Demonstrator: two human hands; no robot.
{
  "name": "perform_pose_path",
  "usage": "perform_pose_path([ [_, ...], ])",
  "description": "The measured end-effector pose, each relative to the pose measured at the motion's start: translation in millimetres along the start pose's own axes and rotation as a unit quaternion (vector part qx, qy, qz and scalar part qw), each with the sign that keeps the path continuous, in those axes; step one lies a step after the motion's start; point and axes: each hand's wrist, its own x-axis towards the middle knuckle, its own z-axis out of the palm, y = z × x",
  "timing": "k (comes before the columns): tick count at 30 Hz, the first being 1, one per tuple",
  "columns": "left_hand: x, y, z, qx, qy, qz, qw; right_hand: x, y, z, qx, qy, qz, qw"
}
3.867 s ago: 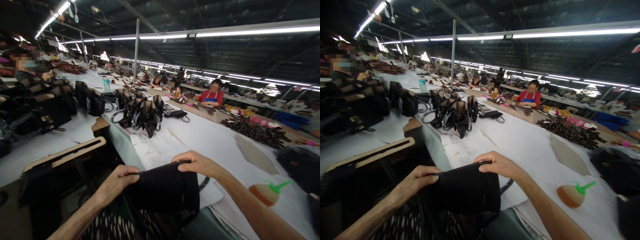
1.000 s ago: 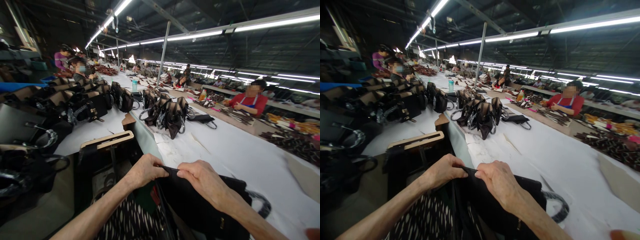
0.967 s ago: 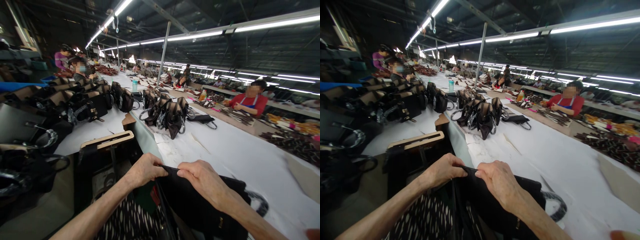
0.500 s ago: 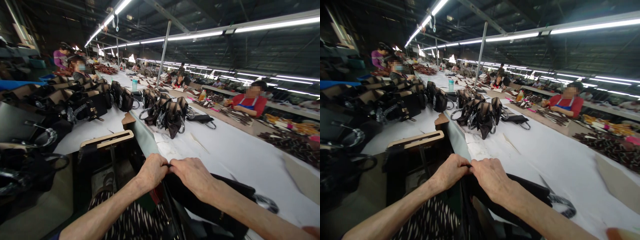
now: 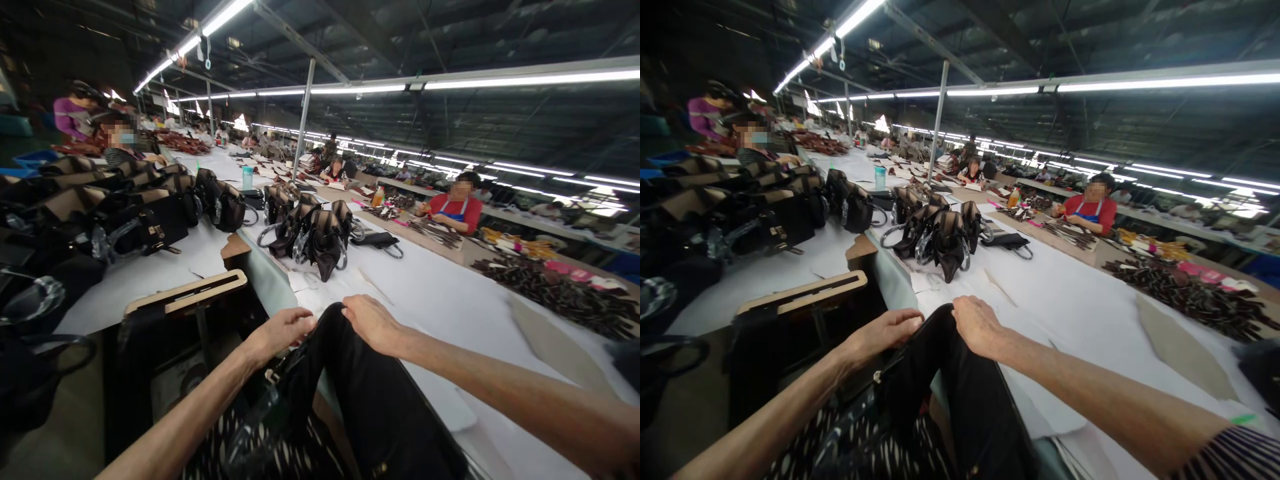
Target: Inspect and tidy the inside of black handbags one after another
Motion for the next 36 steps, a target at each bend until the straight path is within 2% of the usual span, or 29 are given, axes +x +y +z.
perform_pose_path([
  [1,-12,-2,-4.0,0.008,-0.026,0.008,1.0,-1,1,3,0.007,0.002,0.0,1.0],
  [3,-34,-8,-9.4,0.016,-0.025,-0.002,1.0,-3,2,12,0.025,0.002,-0.003,1.0],
  [6,-52,-23,-9.3,0.063,0.033,-0.004,0.997,-6,2,24,0.058,-0.003,-0.021,0.998],
  [8,-52,-34,-5.4,0.087,0.052,-0.007,0.995,-7,3,29,0.079,-0.006,-0.037,0.996],
  [12,-43,-46,1.5,0.01,0.015,0.004,1.0,-10,5,31,0.114,-0.014,-0.054,0.992],
  [21,-36,-45,10.9,-0.121,0.016,-0.026,0.992,0,19,40,0.192,-0.04,-0.041,0.98],
  [24,-33,-51,5.2,-0.14,0.019,-0.046,0.989,5,23,44,0.224,-0.071,-0.064,0.97],
  [29,-32,-56,-15.8,-0.194,0.017,-0.045,0.98,10,30,40,0.26,-0.111,-0.101,0.954],
  [32,-32,-51,-28.6,-0.223,-0.005,-0.039,0.974,13,32,29,0.297,-0.153,-0.128,0.934],
  [36,-32,-51,-36.1,-0.254,-0.009,-0.045,0.966,14,29,19,0.411,-0.241,-0.143,0.868],
])
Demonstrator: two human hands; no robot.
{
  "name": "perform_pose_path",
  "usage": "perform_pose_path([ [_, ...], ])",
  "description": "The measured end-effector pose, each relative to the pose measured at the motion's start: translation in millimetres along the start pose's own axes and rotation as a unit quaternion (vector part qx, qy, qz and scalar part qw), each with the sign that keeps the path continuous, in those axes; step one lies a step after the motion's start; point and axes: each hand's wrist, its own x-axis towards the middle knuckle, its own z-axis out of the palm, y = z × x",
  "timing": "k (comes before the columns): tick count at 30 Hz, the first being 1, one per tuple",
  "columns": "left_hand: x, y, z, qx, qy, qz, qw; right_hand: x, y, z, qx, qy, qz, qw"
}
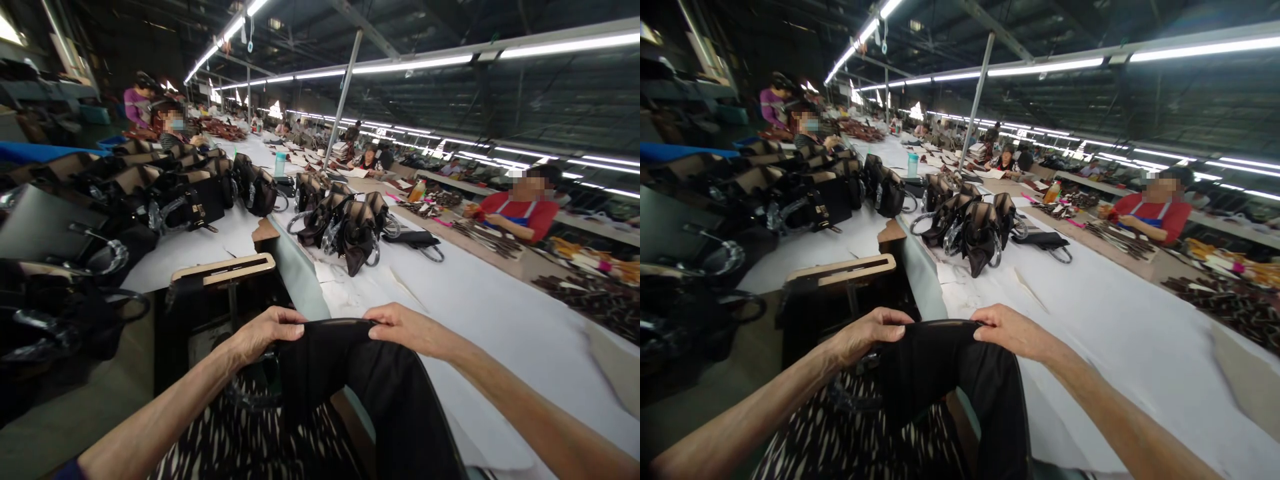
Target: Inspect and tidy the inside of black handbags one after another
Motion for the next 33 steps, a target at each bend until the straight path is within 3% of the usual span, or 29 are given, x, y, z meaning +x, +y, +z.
perform_pose_path([
  [8,-10,-31,-7.3,-0.018,0.02,-0.078,0.997,8,13,23,0.082,-0.077,0.046,0.993],
  [12,-16,-28,-7.5,0.048,0.027,-0.087,0.995,11,14,25,0.079,-0.093,0.053,0.991],
  [21,-21,-21,-0.4,0.152,-0.01,-0.035,0.988,15,15,23,0.051,-0.104,0.04,0.993],
  [27,-18,-29,-0.7,0.119,0.038,-0.055,0.991,13,10,23,0.041,-0.11,0.033,0.993],
  [33,-16,-34,0.0,-0.005,0.081,-0.115,0.99,12,8,23,0.041,-0.11,0.037,0.992],
])
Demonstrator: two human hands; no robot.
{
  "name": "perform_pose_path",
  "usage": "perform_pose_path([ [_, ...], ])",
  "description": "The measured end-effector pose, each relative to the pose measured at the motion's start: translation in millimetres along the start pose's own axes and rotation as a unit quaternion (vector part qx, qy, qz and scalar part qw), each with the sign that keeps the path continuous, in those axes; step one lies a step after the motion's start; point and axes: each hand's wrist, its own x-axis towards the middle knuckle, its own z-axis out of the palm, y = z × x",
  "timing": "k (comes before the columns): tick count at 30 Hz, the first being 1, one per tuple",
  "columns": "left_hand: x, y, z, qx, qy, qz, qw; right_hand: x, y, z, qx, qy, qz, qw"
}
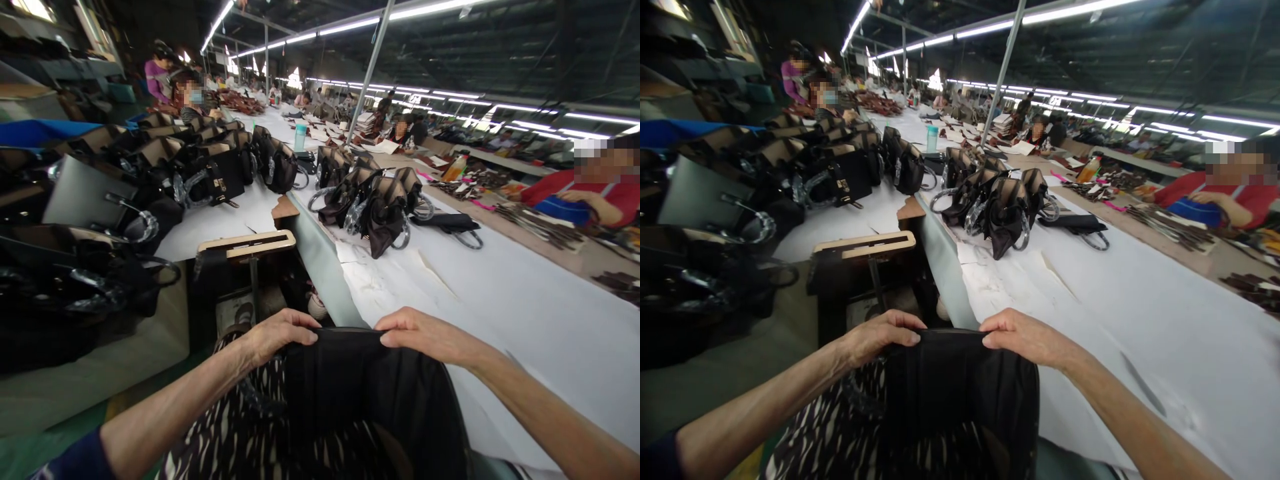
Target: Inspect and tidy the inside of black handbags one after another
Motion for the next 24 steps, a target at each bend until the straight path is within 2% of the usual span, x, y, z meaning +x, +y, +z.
perform_pose_path([
  [3,0,-3,1.0,-0.02,0.011,-0.006,1.0,0,1,0,-0.004,-0.006,0.001,1.0],
  [6,-1,-2,3.6,0.003,0.023,0.007,1.0,2,4,-1,-0.007,-0.013,0.001,1.0],
  [11,-10,12,13.8,0.179,0.041,0.056,0.981,4,7,0,-0.02,-0.014,-0.011,1.0],
  [14,-13,21,22.7,0.292,0.022,0.095,0.951,5,3,2,-0.012,-0.02,-0.008,1.0],
  [18,-10,24,35.1,0.439,0.05,0.155,0.884,6,-3,5,-0.017,-0.017,-0.002,1.0],
  [22,-1,17,42.8,0.487,0.081,0.163,0.854,6,-5,4,-0.023,-0.018,-0.01,1.0],
  [24,2,12,45.5,0.498,0.099,0.191,0.84,6,-4,3,-0.025,-0.018,-0.015,0.999],
])
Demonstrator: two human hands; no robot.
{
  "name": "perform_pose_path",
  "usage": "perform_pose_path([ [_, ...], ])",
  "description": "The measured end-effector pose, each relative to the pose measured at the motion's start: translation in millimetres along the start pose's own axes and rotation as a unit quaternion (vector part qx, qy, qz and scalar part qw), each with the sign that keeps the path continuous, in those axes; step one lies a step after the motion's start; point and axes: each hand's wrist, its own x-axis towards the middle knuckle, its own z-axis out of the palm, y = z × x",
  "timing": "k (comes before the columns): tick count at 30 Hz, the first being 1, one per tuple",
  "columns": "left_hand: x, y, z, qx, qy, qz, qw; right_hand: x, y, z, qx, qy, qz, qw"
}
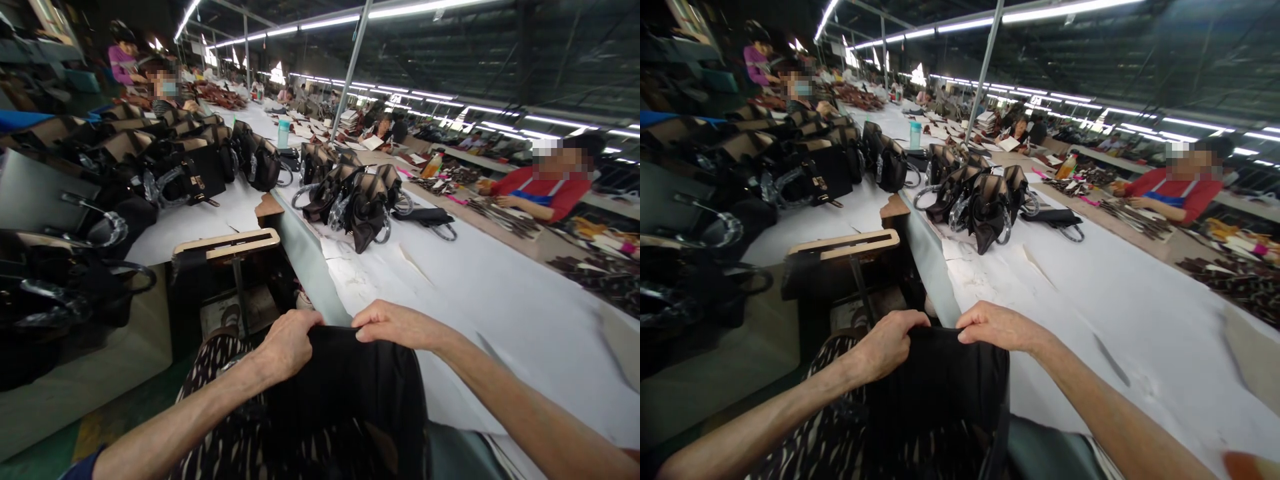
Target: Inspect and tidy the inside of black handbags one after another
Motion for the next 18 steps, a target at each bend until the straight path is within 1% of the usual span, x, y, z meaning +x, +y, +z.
perform_pose_path([
  [4,-3,1,9.5,0.009,0.053,0.033,0.998,-2,-2,-1,0.001,-0.003,-0.002,1.0],
  [8,-4,-1,13.0,-0.017,0.066,0.033,0.997,-4,-3,0,-0.006,-0.009,-0.008,1.0],
  [10,-4,-3,10.9,-0.038,0.056,0.042,0.997,-4,-1,0,-0.008,-0.009,-0.009,1.0],
  [15,0,-3,0.1,-0.102,-0.011,0.063,0.993,-3,3,-1,-0.002,-0.007,-0.003,1.0],
  [18,4,-4,0.1,-0.108,-0.024,0.063,0.992,-2,4,-1,-0.006,-0.01,-0.006,1.0],
])
